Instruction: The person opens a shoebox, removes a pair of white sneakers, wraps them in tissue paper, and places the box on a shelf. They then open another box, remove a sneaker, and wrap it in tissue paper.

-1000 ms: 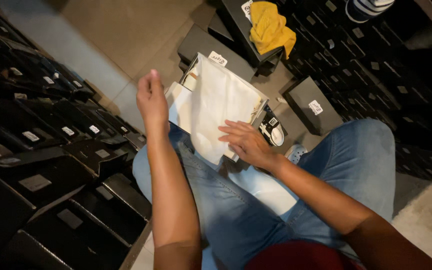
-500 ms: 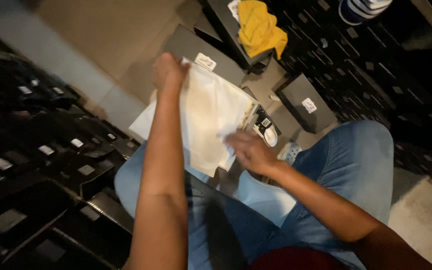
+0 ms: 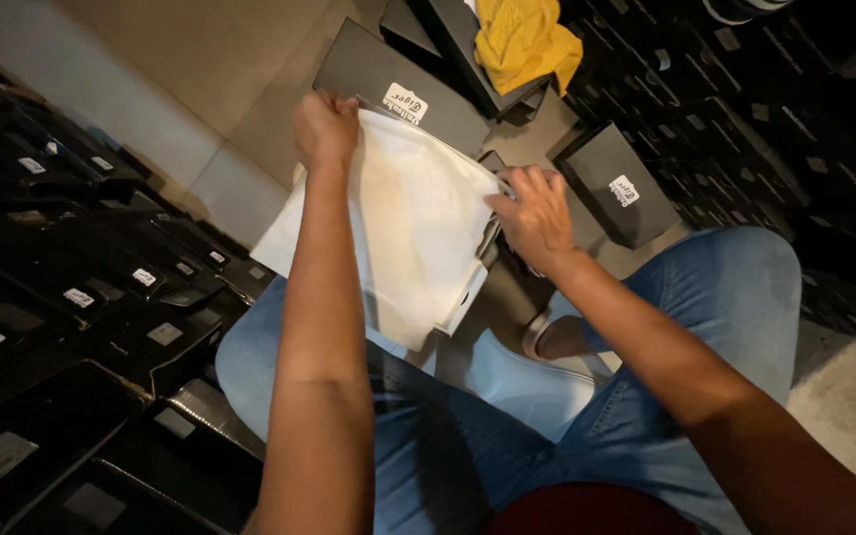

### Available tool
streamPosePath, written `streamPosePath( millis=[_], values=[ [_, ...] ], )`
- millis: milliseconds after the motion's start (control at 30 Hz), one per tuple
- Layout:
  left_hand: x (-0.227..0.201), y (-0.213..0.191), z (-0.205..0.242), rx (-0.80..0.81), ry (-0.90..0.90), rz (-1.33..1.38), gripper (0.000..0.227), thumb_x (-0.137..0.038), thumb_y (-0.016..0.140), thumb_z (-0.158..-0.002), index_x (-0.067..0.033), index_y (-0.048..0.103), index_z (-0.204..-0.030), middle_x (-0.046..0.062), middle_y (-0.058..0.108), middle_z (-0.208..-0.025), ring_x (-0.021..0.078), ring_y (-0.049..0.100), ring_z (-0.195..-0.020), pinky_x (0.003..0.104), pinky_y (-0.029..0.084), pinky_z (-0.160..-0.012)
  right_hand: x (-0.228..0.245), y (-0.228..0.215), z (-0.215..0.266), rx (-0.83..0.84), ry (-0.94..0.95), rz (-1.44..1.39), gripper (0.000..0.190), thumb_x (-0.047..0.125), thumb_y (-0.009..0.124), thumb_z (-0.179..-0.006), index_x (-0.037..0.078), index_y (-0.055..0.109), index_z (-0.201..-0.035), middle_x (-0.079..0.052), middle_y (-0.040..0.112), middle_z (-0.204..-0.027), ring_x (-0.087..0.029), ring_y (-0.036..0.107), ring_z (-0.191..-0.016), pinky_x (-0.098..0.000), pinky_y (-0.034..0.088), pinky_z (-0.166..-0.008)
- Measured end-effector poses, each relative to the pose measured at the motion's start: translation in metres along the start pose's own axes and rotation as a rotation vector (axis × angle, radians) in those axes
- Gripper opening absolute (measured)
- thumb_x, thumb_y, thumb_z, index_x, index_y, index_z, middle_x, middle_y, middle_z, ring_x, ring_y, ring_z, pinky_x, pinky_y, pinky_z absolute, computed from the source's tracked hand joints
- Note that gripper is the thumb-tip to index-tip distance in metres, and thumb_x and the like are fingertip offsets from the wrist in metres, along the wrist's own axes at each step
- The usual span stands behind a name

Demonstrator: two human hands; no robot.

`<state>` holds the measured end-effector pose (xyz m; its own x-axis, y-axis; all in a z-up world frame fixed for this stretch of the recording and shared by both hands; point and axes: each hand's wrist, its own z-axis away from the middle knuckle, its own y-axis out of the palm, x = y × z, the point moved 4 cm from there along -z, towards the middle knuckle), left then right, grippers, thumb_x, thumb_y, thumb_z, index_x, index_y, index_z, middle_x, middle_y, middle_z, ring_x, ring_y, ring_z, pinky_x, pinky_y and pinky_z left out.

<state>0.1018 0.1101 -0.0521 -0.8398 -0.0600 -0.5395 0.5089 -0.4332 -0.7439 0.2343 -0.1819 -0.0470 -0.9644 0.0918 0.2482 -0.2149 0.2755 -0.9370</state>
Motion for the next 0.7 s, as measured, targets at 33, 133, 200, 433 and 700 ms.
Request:
streamPosePath(
  millis=[33, 133, 200, 433, 700],
  values=[
    [0.001, 0.001, 0.001, 0.006, -0.002, -0.002, 0.023, -0.033, 0.072, -0.087, -0.0173, 0.068, -0.071, 0.006, 0.073, -0.08, 0.033, 0.065, -0.073, 0.049, 0.049, -0.064, -0.001, 0.002, 0.003, 0.005, 0.004, -0.001, 0.022, 0.001, 0.069, -0.092, 0.018, 0.072, -0.105, -0.015, 0.063, -0.117, -0.037, 0.055, -0.098, -0.0501, 0.038, -0.08],
    [0.001, 0.004, 0.005, -0.046, 0.025, -0.008, 0.02, -0.022, 0.06, -0.085, -0.0181, 0.075, -0.072, 0.002, 0.081, -0.094, 0.0374, 0.073, -0.087, 0.05, 0.053, -0.072, -0.002, 0.001, 0.008, 0.011, 0.019, -0.002, 0.021, 0.008, 0.079, -0.09, 0.022, 0.078, -0.106, -0.01, 0.064, -0.118, -0.035, 0.055, -0.101, -0.049, 0.035, -0.078],
    [0.001, 0.003, 0.009, -0.106, 0.006, -0.131, 0.024, -0.029, 0.062, -0.1, -0.0122, 0.073, -0.087, 0.011, 0.076, -0.095, 0.0362, 0.071, -0.084, 0.05, 0.052, -0.065, 0.004, -0.005, 0.002, 0.037, -0.001, -0.028, 0.018, 0.004, 0.076, -0.086, 0.012, 0.075, -0.102, -0.018, 0.062, -0.118, -0.038, 0.055, -0.101, -0.0499, 0.037, -0.077],
    [-0.007, 0.029, 0.096, -0.362, 0.643, 0.147, 0.041, -0.011, 0.062, -0.091, 0.0029, 0.056, -0.13, 0.024, 0.059, -0.124, 0.0426, 0.054, -0.117, 0.053, 0.04, -0.105, 0.011, -0.005, -0.001, 0.123, 0.057, 0.098, 0.07, -0.011, 0.059, -0.083, 0.022, 0.051, -0.144, -0.033, 0.045, -0.148, -0.045, 0.053, -0.097, -0.0558, 0.041, -0.076],
    [0.002, 0.053, 0.156, 0.306, 0.364, -0.663, 0.133, -0.071, 0.078, -0.08, -0.0119, -0.003, -0.168, 0.021, -0.012, -0.173, 0.0433, -0.012, -0.159, 0.072, -0.003, -0.122, -0.007, 0.015, 0.021, 0.272, 0.25, 0.155, 0.017, 0.017, 0.07, -0.083, 0.013, 0.072, -0.099, -0.014, 0.055, -0.132, -0.035, 0.048, -0.125, -0.0556, 0.034, -0.099]
  ],
)
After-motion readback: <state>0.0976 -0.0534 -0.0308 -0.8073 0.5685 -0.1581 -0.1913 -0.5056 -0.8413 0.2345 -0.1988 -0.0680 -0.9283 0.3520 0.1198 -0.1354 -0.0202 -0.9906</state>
